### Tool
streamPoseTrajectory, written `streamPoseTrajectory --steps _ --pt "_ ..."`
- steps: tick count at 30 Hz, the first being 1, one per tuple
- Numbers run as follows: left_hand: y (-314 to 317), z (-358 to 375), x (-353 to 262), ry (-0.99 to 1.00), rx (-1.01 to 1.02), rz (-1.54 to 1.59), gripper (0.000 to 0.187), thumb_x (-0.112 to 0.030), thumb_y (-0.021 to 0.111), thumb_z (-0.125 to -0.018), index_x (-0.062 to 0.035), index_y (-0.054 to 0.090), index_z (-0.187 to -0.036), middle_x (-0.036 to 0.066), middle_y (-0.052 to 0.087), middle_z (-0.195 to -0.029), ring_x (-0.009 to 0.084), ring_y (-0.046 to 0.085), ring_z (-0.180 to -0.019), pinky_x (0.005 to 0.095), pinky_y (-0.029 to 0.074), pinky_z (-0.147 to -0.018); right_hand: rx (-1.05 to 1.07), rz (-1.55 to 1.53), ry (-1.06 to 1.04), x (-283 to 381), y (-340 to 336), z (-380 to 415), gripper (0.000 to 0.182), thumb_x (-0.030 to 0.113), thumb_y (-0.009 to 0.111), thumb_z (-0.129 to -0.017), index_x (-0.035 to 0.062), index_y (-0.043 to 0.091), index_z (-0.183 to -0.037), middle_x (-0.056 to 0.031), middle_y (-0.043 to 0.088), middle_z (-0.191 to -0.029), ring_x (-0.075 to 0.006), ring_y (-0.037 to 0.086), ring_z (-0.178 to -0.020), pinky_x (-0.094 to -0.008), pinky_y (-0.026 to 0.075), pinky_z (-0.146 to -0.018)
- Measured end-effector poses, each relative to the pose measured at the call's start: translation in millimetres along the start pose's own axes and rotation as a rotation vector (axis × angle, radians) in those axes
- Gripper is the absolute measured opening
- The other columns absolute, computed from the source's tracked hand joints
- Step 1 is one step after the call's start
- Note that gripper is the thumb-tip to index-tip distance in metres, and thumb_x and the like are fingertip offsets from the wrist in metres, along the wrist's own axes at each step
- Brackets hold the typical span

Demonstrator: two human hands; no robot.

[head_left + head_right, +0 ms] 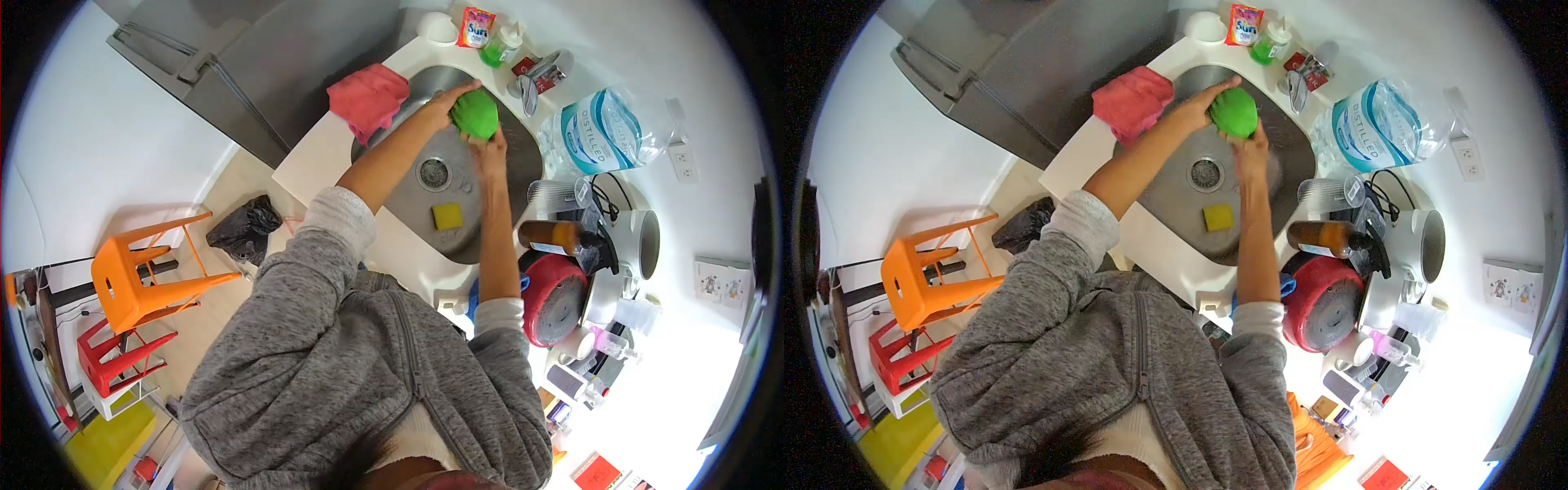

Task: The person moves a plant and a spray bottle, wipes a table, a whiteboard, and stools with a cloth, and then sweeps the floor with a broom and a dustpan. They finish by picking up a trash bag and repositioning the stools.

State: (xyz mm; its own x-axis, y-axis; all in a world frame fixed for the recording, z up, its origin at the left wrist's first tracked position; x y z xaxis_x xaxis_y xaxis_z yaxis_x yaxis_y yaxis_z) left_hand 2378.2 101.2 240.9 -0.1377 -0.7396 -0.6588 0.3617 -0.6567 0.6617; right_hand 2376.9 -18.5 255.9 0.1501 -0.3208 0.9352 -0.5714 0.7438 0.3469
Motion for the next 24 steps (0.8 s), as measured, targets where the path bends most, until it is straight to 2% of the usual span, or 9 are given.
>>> streamPoseTrajectory --steps 2,6,7,10,11,15,19,22,24 --pt "-0.1 4.0 -14.3 0.257 -0.16 -0.288 0.044 -0.038 0.071 -0.056 -0.0027 0.058 -0.079 0.01 0.061 -0.078 0.0164 0.059 -0.074 0.031 0.047 -0.06 0.055 -0.227 0.226 -19.7 1.8 29.9 0.055 0.01 0.06 -0.068 0.0015 0.036 -0.116 -0.0141 0.046 -0.107 -0.0264 0.05 -0.094 -0.0381 0.044 -0.078" --pt "19.9 15.1 0.6 0.443 0.072 -0.903 0.034 -0.022 0.074 -0.049 -0.0065 0.061 -0.076 0.009 0.061 -0.074 0.0211 0.057 -0.078 0.0326 0.044 -0.069 0.231 -1.072 0.438 -6.5 39.1 33.6 0.075 0.046 0.057 -0.072 0.0043 0.024 -0.124 -0.0191 0.035 -0.118 -0.0379 0.039 -0.108 -0.0504 0.034 -0.09" --pt "34.6 44.6 -4.8 0.477 0.041 -1.07 0.029 -0.014 0.072 -0.052 -0.0082 0.061 -0.078 0.01 0.061 -0.074 0.0206 0.053 -0.089 0.033 0.04 -0.078 0.163 -0.846 0.34 0.4 40.8 21.1 0.077 0.062 0.046 -0.07 0.0056 0.031 -0.12 -0.0172 0.04 -0.114 -0.0348 0.04 -0.106 -0.0499 0.031 -0.092" --pt "46.6 67.6 -3.2 1.07 0.202 -0.881 0.022 -0.016 0.07 -0.062 -0.008 0.06 -0.079 0.006 0.058 -0.075 0.0179 0.055 -0.072 0.0331 0.041 -0.074 0.251 -1.239 0.515 -21.5 21.2 -13.1 0.062 0.057 0.049 -0.072 0.0073 0.043 -0.11 -0.0138 0.046 -0.109 -0.0291 0.045 -0.101 -0.046 0.034 -0.09" --pt "42.8 64.2 -4.8 1.009 0.275 -0.704 0.014 -0.012 0.068 -0.066 -0.0069 0.055 -0.07 0.005 0.055 -0.071 0.0179 0.054 -0.072 0.0322 0.041 -0.076 0.127 -1.224 0.451 -19.6 14.4 -14.6 0.044 0.048 0.048 -0.078 0.0078 0.051 -0.095 -0.0093 0.052 -0.099 -0.0246 0.049 -0.094 -0.0421 0.036 -0.088" --pt "37.2 62.2 -6.8 0.488 0.1 0.134 0.023 -0.016 0.064 -0.073 -0.0087 0.045 -0.062 0.004 0.052 -0.069 0.0176 0.053 -0.072 0.0321 0.045 -0.07 -0.315 -1.024 0.263 -19.7 7.0 -32.2 0.023 0.031 0.051 -0.081 0.0093 0.052 -0.088 -0.0026 0.055 -0.081 -0.0215 0.052 -0.084 -0.0394 0.041 -0.082" --pt "29.0 21.9 -1.5 0.2 0.123 0.746 0.021 -0.019 0.061 -0.075 -0.0057 0.047 -0.066 0.005 0.047 -0.057 0.0222 0.051 -0.06 0.0367 0.046 -0.062 -0.208 -0.763 -0.065 26.1 33.0 -21.9 0.02 0.025 0.053 -0.081 0.0052 0.051 -0.083 -0.0005 0.051 -0.072 -0.0177 0.051 -0.073 -0.0334 0.044 -0.076" --pt "36.7 11.9 -3.1 -0.171 0.484 0.613 0.028 -0.026 0.058 -0.078 -0.0046 0.048 -0.062 0.007 0.046 -0.053 0.0223 0.05 -0.054 0.0357 0.045 -0.056 0.042 -0.267 -0.163 49.0 29.2 -20.6 0.021 0.025 0.053 -0.082 0.0045 0.051 -0.082 -0.0007 0.048 -0.068 -0.0157 0.05 -0.069 -0.0302 0.042 -0.068" --pt "35.8 2.6 -4.2 -0.343 0.266 0.328 0.038 -0.034 0.057 -0.077 -0.0044 0.047 -0.054 0.01 0.049 -0.052 0.0212 0.048 -0.046 0.0327 0.04 -0.043 0.136 0.022 -0.171 73.1 43.5 -10.3 0.021 0.022 0.052 -0.082 0.0024 0.054 -0.076 -0.0018 0.049 -0.062 -0.0131 0.047 -0.065 -0.0252 0.038 -0.06"
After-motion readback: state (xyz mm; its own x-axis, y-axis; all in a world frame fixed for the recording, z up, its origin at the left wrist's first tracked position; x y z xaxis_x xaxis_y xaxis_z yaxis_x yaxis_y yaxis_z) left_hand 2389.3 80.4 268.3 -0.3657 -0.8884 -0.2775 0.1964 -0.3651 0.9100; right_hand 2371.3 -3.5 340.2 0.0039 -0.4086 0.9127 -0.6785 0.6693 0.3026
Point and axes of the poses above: each hand's wrist, its own z-axis away from the middle knuckle, its own y-axis out of the palm, x = y × z, the point moved 4 cm from there along -z, towards the middle knuckle
